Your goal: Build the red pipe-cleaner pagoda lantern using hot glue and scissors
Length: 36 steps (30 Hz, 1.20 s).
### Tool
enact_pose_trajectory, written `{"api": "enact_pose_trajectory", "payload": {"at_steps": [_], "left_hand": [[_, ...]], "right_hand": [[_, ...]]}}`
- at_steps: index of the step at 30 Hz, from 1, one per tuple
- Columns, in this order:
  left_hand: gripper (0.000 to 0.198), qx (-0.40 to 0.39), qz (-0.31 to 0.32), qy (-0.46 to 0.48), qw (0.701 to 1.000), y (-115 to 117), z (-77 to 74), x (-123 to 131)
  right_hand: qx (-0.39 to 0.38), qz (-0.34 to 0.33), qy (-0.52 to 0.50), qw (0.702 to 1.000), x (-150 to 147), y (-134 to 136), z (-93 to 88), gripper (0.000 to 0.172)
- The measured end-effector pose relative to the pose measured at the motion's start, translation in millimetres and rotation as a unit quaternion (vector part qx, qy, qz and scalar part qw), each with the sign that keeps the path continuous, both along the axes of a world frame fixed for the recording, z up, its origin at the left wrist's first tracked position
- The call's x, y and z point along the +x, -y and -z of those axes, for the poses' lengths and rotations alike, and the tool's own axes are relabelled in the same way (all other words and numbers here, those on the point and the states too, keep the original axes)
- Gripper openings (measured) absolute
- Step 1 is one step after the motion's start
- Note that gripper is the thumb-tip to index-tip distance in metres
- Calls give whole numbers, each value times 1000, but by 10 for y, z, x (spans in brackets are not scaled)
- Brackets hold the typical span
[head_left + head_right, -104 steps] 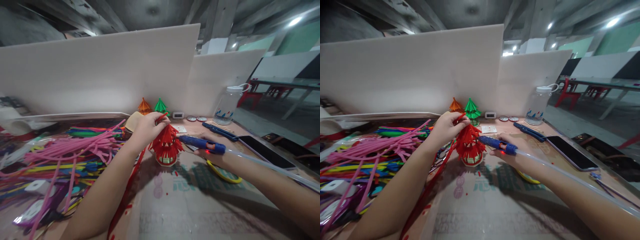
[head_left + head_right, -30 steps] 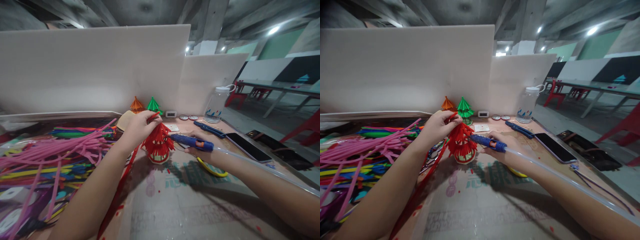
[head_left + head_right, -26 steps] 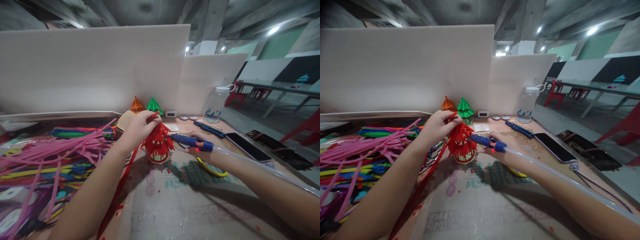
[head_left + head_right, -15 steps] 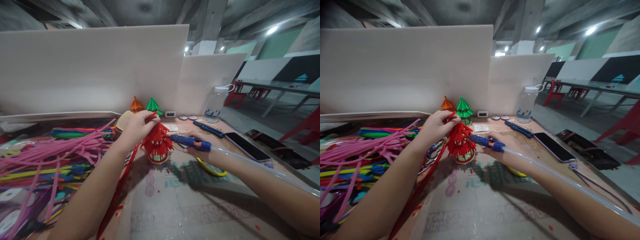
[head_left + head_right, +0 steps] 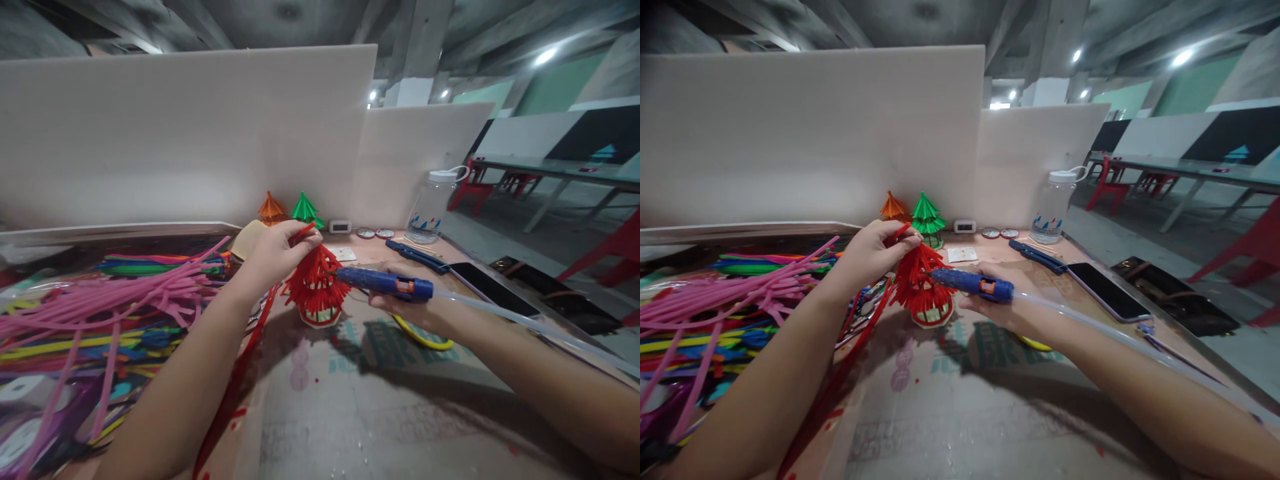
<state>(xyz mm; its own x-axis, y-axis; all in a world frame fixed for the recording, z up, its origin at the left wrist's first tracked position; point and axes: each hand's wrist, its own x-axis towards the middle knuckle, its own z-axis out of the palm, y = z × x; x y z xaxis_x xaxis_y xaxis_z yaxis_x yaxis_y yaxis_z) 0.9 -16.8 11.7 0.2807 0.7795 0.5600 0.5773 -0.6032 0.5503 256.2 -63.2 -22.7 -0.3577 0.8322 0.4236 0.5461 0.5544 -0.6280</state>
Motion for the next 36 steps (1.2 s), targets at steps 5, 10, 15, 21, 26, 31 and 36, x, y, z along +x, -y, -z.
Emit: {"api": "enact_pose_trajectory", "payload": {"at_steps": [5, 10, 15, 21, 26, 31, 36], "left_hand": [[24, 12, 16, -20, 1000, 42, -27, 27], [23, 3, 12, -11, 1000, 52, -30, 41], [23, 19, 6, -31, 999, 86, -41, 57], [23, 22, 3, -36, 999, 90, -47, 54], [24, 12, -11, -35, 999, 47, -23, 34], [26, 16, -22, -38, 999, 28, -14, 22], [25, 29, -29, -50, 998, 36, -21, 13]], "right_hand": [[-19, -15, -21, 999, -43, 14, 0, 26], [-27, -17, 4, 999, -18, -19, 36, 27], [-31, -4, 13, 999, -26, -28, 52, 24], [-18, -21, 20, 999, 2, -34, 64, 24], [20, 5, 42, 999, 52, -39, -10, 27], [35, 30, 61, 997, 36, -28, -78, 25], [18, 49, 67, 996, 12, 2, -56, 23]]}}
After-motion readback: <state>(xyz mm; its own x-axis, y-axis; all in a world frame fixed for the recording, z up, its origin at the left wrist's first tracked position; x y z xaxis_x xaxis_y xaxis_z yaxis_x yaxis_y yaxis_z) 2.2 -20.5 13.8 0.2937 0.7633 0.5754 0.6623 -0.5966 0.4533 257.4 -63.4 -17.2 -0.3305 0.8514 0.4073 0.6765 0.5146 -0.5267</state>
